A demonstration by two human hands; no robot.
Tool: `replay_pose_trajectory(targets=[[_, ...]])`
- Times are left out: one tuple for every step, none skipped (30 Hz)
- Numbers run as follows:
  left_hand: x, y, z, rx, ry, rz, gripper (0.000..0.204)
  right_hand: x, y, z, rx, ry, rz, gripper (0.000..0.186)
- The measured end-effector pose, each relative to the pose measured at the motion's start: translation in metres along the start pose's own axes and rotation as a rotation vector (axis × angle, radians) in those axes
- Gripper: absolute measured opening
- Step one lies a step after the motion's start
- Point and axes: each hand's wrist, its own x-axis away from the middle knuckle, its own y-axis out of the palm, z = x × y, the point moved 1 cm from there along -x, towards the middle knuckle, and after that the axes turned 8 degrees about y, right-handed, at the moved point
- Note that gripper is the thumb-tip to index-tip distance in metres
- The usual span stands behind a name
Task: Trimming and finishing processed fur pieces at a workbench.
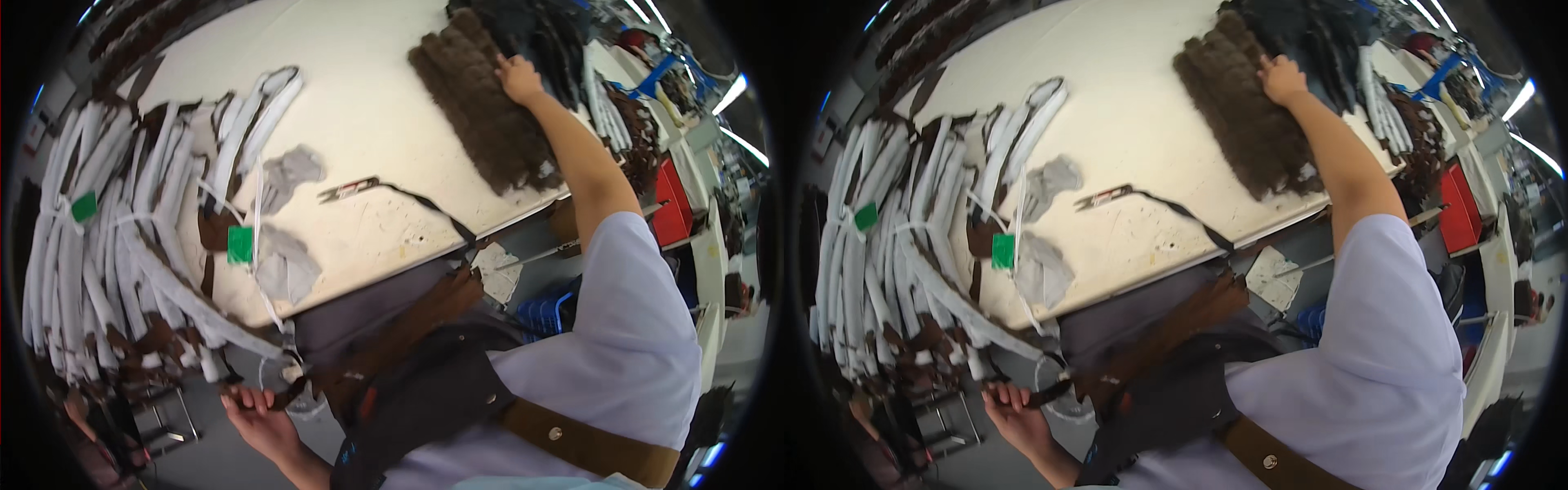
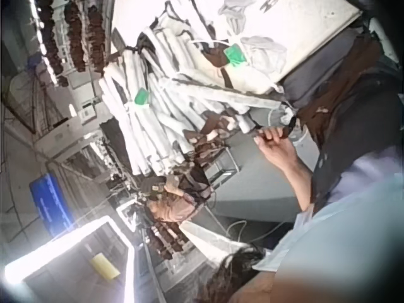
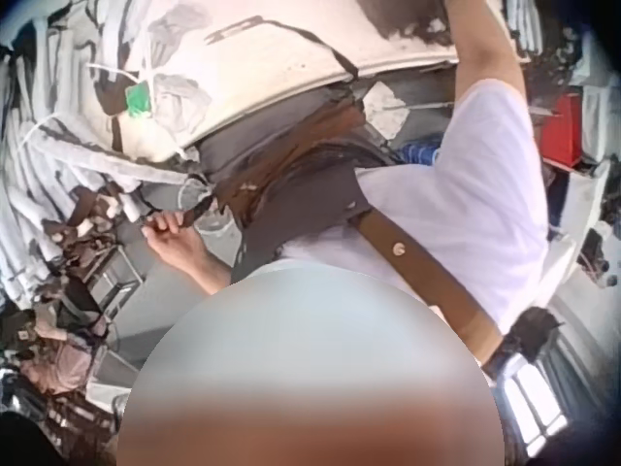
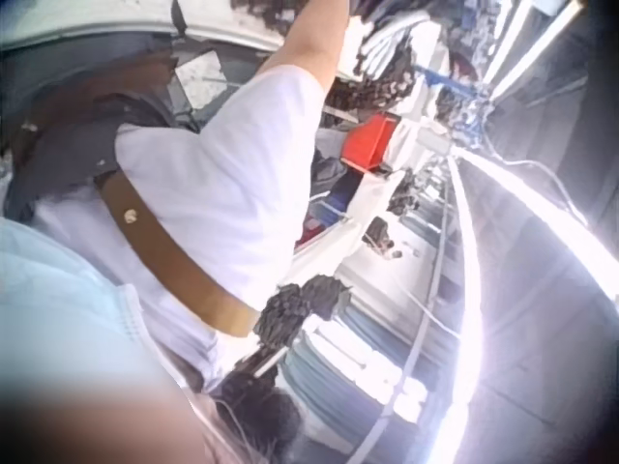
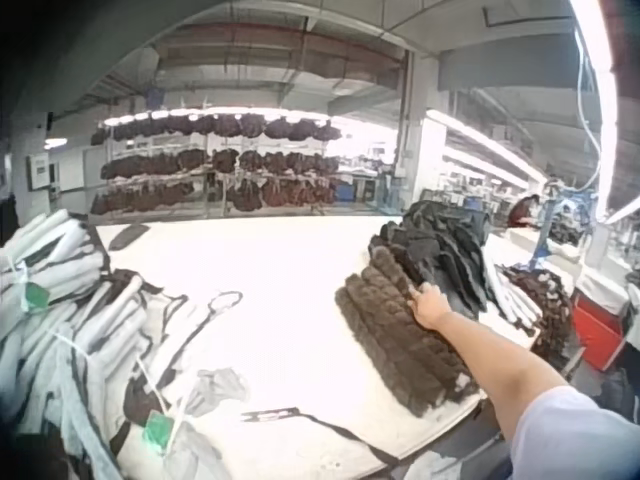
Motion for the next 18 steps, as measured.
replay_pose_trajectory(targets=[[0.001, 0.006, -0.003, -0.053, 0.027, -0.059, 0.012, 0.006, -0.005, -0.008, 0.053, -0.041, 0.206, 0.039], [0.003, 0.011, -0.005, -0.117, 0.034, -0.126, 0.013, 0.014, -0.017, -0.011, -0.002, -0.049, 0.378, 0.037], [0.006, 0.006, -0.009, -0.277, 0.104, -0.191, 0.014, 0.027, -0.047, -0.025, -0.081, -0.112, 0.491, 0.032], [0.007, 0.007, -0.015, -0.425, 0.154, -0.294, 0.015, 0.023, -0.052, -0.015, -0.173, -0.213, 0.450, 0.028], [0.018, 0.011, -0.015, -0.601, 0.175, -0.378, 0.015, 0.077, -0.115, -0.074, -0.484, -0.435, 0.470, 0.020], [0.023, 0.019, -0.015, -0.752, 0.184, -0.514, 0.015, 0.108, -0.129, -0.092, -0.749, -0.609, 0.463, 0.018], [0.029, 0.026, -0.021, -0.815, 0.086, -0.508, 0.013, 0.149, -0.144, -0.111, -0.963, -0.614, 0.152, 0.019], [0.037, 0.034, -0.029, -0.874, -0.010, -0.504, 0.011, 0.176, -0.110, -0.104, -1.042, -0.438, -0.258, 0.023], [0.038, 0.050, -0.039, -0.957, 0.067, -0.670, 0.013, 0.231, -0.145, -0.131, -1.040, -0.595, -0.441, 0.023], [0.037, 0.060, -0.050, -1.017, 0.038, -0.832, 0.012, 0.272, -0.152, -0.139, -1.277, -0.813, -0.713, 0.028], [0.040, 0.069, -0.060, -1.055, 0.019, -0.927, 0.010, 0.308, -0.146, -0.148, -1.318, -0.915, -0.826, 0.036], [0.039, 0.081, -0.071, -1.101, -0.024, -1.024, 0.009, 0.332, -0.139, -0.153, -1.415, -0.825, -0.998, 0.038], [0.044, 0.084, -0.074, -1.101, -0.031, -1.029, 0.009, 0.355, -0.138, -0.157, -1.392, -0.770, -1.139, 0.036], [0.049, 0.087, -0.076, -1.198, 0.005, -1.130, 0.010, 0.371, -0.136, -0.160, -1.433, -0.606, -1.239, 0.028], [0.054, 0.089, -0.079, -1.296, 0.043, -1.229, 0.012, 0.380, -0.127, -0.162, -1.427, -0.618, -1.111, 0.023], [0.056, 0.088, -0.081, -1.298, 0.038, -1.234, 0.012, 0.386, -0.122, -0.162, -1.420, -0.629, -0.986, 0.019], [0.058, 0.086, -0.082, -1.325, 0.064, -1.240, 0.014, 0.389, -0.120, -0.160, -1.425, -0.624, -0.992, 0.019], [0.060, 0.085, -0.083, -1.353, 0.087, -1.244, 0.016, 0.391, -0.119, -0.159, -1.426, -0.662, -0.893, 0.017]])
